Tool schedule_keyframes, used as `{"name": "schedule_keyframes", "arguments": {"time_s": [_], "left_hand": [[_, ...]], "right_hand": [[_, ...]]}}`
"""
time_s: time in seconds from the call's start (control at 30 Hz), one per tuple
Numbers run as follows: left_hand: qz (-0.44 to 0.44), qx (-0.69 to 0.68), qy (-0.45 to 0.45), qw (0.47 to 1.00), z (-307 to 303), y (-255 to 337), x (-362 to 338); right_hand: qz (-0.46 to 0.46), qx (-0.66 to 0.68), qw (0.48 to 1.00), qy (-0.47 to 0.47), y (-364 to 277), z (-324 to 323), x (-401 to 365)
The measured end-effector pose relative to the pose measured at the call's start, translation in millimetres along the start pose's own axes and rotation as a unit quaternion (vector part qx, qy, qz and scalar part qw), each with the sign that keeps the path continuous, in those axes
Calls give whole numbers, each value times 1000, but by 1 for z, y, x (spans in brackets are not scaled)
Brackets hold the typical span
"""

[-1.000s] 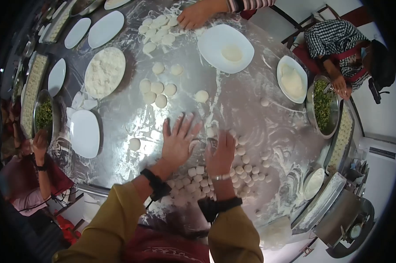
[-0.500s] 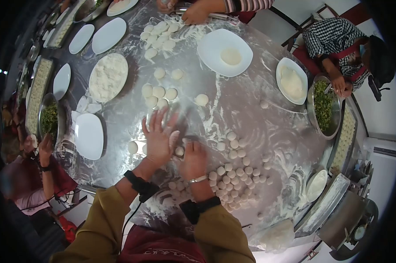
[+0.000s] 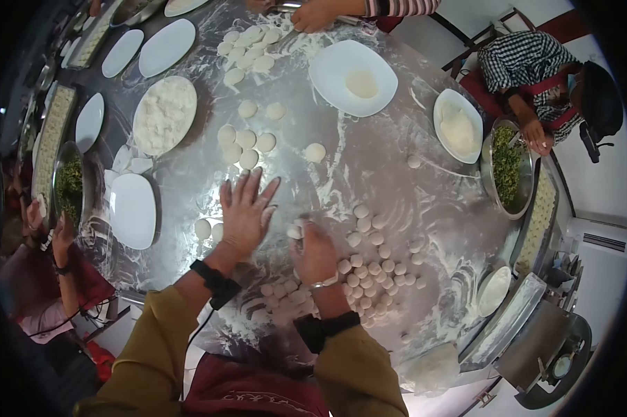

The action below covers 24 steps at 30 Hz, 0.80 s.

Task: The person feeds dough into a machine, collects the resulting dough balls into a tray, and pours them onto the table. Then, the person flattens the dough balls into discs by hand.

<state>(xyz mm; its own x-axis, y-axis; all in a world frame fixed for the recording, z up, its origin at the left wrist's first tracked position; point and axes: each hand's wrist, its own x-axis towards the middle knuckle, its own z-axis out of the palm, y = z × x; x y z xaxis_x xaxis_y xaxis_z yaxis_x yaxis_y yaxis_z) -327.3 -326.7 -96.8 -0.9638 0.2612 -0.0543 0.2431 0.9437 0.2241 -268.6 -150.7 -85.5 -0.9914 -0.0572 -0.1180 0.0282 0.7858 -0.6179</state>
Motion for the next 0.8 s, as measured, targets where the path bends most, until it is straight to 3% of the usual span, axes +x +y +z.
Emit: {"name": "schedule_keyframes", "arguments": {"time_s": [0.1,0.2,0.3,0.4,0.43,0.53,0.57,0.73,0.77,0.8], "left_hand": [[-8,6,26,1000,-14,-20,-1],[-28,2,37,999,-21,-14,3],[-25,-52,83,995,-26,-1,9],[10,-105,96,990,-36,24,15],[38,-110,82,990,-37,33,16],[158,-75,0,985,4,47,14],[136,-68,-45,987,4,52,13],[113,-57,-15,992,10,49,16],[112,-60,-4,992,12,42,16],[90,-36,6,995,10,33,16]], "right_hand": [[-5,70,997,-12,-15,22,5],[1,47,999,12,-16,31,4],[45,147,988,-23,-16,12,3],[95,163,980,67,-10,-12,0],[142,157,976,53,-5,-25,-2],[22,-91,961,260,44,-34,0],[35,-116,963,240,54,-39,5],[89,-160,980,82,64,-47,30],[76,-145,980,113,63,-37,28],[91,0,992,88,49,-31,28]]}}
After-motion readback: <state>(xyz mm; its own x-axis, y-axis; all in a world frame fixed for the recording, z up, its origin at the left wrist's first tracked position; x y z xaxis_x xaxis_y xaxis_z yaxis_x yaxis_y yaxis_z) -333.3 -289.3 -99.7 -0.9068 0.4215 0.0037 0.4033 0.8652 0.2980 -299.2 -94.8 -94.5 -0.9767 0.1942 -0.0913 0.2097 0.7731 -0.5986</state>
